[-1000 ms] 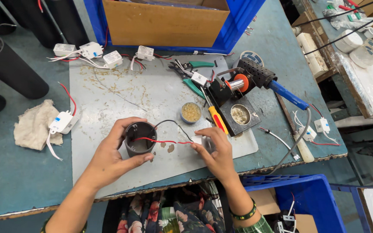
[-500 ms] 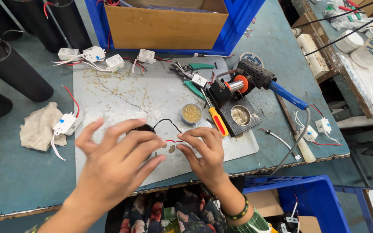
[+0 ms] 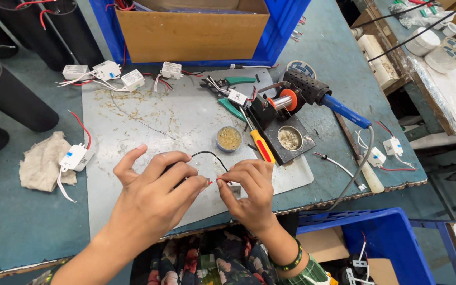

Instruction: The person solders wires to a small white electrical component and a black cylindrical object on a workbench. They use a soldering iron and solder wire to join the connections, then place the finished assembly aside and repeat the process with another component.

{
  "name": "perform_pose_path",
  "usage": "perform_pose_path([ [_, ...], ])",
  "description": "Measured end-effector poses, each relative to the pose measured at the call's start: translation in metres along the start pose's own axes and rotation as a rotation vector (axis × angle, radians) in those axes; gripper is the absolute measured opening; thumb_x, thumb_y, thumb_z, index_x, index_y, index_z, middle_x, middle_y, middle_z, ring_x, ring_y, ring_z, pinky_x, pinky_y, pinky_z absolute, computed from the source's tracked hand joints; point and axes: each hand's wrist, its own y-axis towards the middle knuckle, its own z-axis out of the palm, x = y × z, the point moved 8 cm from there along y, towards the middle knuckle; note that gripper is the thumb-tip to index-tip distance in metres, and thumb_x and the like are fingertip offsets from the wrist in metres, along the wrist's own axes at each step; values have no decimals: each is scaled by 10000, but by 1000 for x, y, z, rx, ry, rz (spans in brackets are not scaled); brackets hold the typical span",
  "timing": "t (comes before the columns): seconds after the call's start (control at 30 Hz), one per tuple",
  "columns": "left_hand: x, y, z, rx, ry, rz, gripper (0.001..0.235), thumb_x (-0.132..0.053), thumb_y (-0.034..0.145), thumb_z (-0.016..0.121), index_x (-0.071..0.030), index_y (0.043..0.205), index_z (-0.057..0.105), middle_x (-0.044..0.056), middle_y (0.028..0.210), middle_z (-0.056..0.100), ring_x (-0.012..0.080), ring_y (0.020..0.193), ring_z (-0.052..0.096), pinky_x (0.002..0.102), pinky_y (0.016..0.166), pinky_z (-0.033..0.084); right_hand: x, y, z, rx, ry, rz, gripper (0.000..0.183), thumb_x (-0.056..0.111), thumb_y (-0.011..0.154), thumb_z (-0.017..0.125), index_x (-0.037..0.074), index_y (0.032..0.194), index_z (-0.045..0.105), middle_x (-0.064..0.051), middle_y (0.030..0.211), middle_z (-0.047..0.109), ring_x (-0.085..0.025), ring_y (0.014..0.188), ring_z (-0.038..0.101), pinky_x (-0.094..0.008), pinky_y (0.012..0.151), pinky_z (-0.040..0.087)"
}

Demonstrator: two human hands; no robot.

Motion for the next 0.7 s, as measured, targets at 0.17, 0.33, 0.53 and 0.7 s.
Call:
perform_pose_path([
  [0.17, 0, -4, 1, 21, -7, 15, 100, -227, 882, 754, -219, 968, 705, -97, 967, 648, 120, 1135, 588, 519, 1097, 177, 3, 1, -1, -7, 6, 18, 144, 78, 816, 798, 110, 910, 694, -10, 860, 675, -204, 908, 629, -349, 887, 377],
  [0.33, 1, -4, 0, 16, -47, 3, 125, -247, 868, 755, -217, 980, 707, -90, 976, 649, 132, 1152, 587, 518, 1097, 172, 6, 3, -2, -2, 18, 20, 133, 78, 828, 789, 107, 917, 695, -12, 874, 687, -211, 918, 632, -351, 899, 385],
  [0.53, -2, -4, -1, -43, -36, 4, 133, -267, 882, 790, -213, 953, 691, -95, 950, 654, 136, 1137, 603, 511, 1110, 186, 9, 2, -4, 41, 41, 18, 147, 81, 824, 789, 100, 943, 706, -14, 884, 695, -209, 928, 642, -352, 904, 384],
  [0.7, -3, -4, -1, -69, -7, 1, 123, -239, 891, 795, -207, 931, 683, -107, 941, 662, 123, 1135, 613, 503, 1101, 194, 12, 1, -5, 65, 33, 14, 185, 97, 813, 836, 112, 968, 736, -16, 902, 693, -208, 947, 645, -351, 914, 381],
])
